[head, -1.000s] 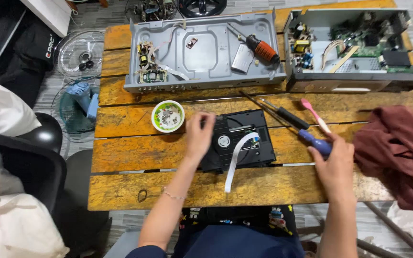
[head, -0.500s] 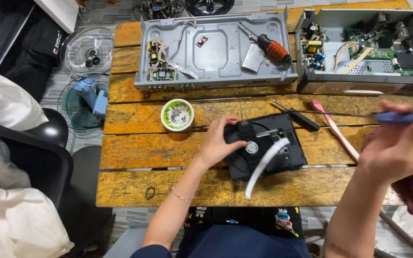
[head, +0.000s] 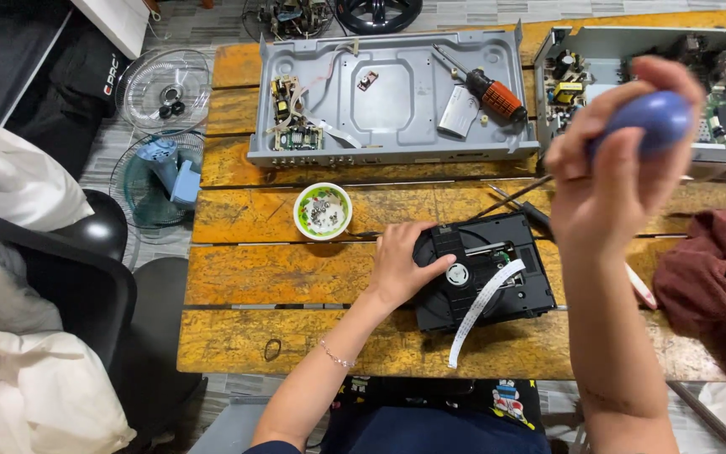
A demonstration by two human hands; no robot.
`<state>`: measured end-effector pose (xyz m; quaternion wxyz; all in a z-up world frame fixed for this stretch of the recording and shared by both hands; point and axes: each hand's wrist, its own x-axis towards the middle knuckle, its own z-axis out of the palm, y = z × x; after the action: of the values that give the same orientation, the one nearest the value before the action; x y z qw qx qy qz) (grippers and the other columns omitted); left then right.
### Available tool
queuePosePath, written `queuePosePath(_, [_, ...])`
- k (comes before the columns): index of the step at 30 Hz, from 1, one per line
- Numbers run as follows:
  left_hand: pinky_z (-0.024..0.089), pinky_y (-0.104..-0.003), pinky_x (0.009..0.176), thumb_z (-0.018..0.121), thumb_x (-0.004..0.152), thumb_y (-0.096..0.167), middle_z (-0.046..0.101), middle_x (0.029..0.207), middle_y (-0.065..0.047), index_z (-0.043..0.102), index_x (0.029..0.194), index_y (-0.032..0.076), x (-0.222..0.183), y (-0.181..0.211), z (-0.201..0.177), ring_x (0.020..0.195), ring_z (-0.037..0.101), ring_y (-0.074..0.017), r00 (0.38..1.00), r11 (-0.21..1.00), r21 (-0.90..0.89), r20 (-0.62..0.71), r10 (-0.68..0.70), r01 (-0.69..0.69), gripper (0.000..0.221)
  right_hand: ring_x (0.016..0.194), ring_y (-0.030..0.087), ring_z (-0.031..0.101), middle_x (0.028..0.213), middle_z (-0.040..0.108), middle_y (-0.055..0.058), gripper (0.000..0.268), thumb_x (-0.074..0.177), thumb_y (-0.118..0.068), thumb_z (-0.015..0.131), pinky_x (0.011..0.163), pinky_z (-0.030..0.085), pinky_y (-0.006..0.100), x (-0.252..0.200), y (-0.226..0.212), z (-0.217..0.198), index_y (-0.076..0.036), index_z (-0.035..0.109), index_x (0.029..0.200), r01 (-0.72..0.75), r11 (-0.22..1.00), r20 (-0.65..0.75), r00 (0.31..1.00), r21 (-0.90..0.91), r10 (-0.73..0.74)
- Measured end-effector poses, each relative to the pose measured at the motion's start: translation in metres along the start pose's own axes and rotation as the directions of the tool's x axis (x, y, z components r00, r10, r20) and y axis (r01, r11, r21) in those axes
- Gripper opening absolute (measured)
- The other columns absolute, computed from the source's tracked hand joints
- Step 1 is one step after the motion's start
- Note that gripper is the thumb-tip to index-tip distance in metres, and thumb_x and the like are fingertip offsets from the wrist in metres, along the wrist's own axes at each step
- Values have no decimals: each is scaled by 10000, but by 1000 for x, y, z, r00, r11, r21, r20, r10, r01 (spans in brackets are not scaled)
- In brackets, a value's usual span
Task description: Cleaning and disassembling an optical drive assembly from a DVD player using a toothbrush, bulb blower, and screwdriver
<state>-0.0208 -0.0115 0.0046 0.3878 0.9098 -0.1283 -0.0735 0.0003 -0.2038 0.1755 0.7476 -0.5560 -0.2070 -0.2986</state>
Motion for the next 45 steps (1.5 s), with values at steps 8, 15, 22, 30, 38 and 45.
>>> queuePosePath(8, [347,-470,1013,613,811,634,594,1346,-54,571,1348,263,1,-1,0,1259,446,-283,1000,1000,-12,21,-6,7,654,603,85,337,900,433,20,389,1036,-409,664,505,329,225,1,3,22,-162,461,1258,-22,999,9,1000,44,22])
queuePosePath(15, [359,-485,1011,635,823,597,546,1329,-61,581,1339,294,1,0,-1,1244,447,-291,1000,1000,-26,-2,8,-8,600,587,80,274,870,391,34,329,1027,-310,644,509,253,224,0,4,31,-144,442,1227,-68,993,6,998,101,67])
queuePosePath(22, [360,-477,1003,625,825,599,550,1326,-42,585,1333,297,2,0,-1,1237,450,-285,1000,1000,-21,0,10,-10,592,554,86,282,846,398,32,298,1027,-275,638,477,270,233,1,3,35,-131,452,1209,-43,996,24,999,80,41])
queuePosePath(30, [359,-480,978,628,829,596,564,1300,-46,596,1315,270,1,-2,0,1215,465,-290,998,999,-16,-30,47,-48,586,513,104,325,796,434,48,244,1003,-206,610,449,321,255,2,9,31,-105,480,1184,-7,995,48,999,99,2])
queuePosePath(38, [376,-476,973,646,808,600,575,1290,-44,604,1305,286,2,-1,0,1210,479,-287,998,999,-14,-43,41,-41,589,509,96,301,784,417,54,267,992,-222,611,449,270,240,1,7,35,-90,469,1175,-49,991,73,997,124,40])
queuePosePath(45, [349,-482,1007,657,810,593,560,1312,-23,591,1319,296,2,1,-2,1243,460,-270,1000,1000,-6,-9,20,-20,593,468,83,307,705,434,38,202,985,-202,574,406,289,219,9,14,36,-68,494,1114,-37,980,245,969,196,-12])
